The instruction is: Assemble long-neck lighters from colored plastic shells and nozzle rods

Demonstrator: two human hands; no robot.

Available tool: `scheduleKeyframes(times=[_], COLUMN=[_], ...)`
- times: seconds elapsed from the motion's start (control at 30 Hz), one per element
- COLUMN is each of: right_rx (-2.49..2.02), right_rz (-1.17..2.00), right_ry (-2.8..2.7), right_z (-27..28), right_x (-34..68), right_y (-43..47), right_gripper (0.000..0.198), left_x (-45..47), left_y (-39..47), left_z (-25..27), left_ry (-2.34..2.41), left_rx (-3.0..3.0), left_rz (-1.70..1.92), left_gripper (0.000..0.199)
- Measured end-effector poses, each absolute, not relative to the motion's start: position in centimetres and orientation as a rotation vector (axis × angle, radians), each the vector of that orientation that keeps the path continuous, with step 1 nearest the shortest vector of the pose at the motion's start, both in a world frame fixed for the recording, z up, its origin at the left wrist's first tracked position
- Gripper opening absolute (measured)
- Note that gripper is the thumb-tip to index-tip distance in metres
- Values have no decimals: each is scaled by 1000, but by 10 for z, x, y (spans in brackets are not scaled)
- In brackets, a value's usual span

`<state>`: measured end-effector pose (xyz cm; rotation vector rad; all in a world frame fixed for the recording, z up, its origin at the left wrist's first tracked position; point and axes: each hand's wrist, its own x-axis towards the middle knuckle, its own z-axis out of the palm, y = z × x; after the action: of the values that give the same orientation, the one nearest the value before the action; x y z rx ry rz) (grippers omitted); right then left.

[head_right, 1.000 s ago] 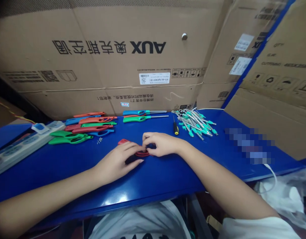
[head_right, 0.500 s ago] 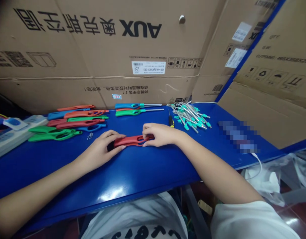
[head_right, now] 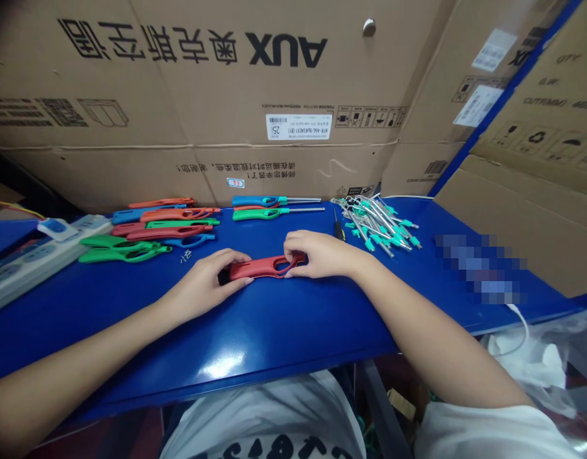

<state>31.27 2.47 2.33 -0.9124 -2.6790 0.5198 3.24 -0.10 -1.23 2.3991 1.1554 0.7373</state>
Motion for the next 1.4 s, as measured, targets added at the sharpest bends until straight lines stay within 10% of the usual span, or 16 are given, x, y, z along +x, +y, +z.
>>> scheduleKeyframes(times=[0.67, 1.03, 1.4], right_rx=[-1254, -1174, -1265], right_rz=[-164, 1071, 687], right_ry=[-2232, -2655, -2819], right_z=[24, 30, 19], right_x=[319, 321, 309], right_y=[30, 23, 25], right_gripper=[23, 44, 55], left_x=[33, 29, 32], left_y=[-2, 6, -4], left_z=[-20, -17, -7], left_ry=[1155, 1129, 1054], left_rx=[2346, 2422, 2565], left_rz=[801, 806, 814], left_gripper=[44, 26, 29])
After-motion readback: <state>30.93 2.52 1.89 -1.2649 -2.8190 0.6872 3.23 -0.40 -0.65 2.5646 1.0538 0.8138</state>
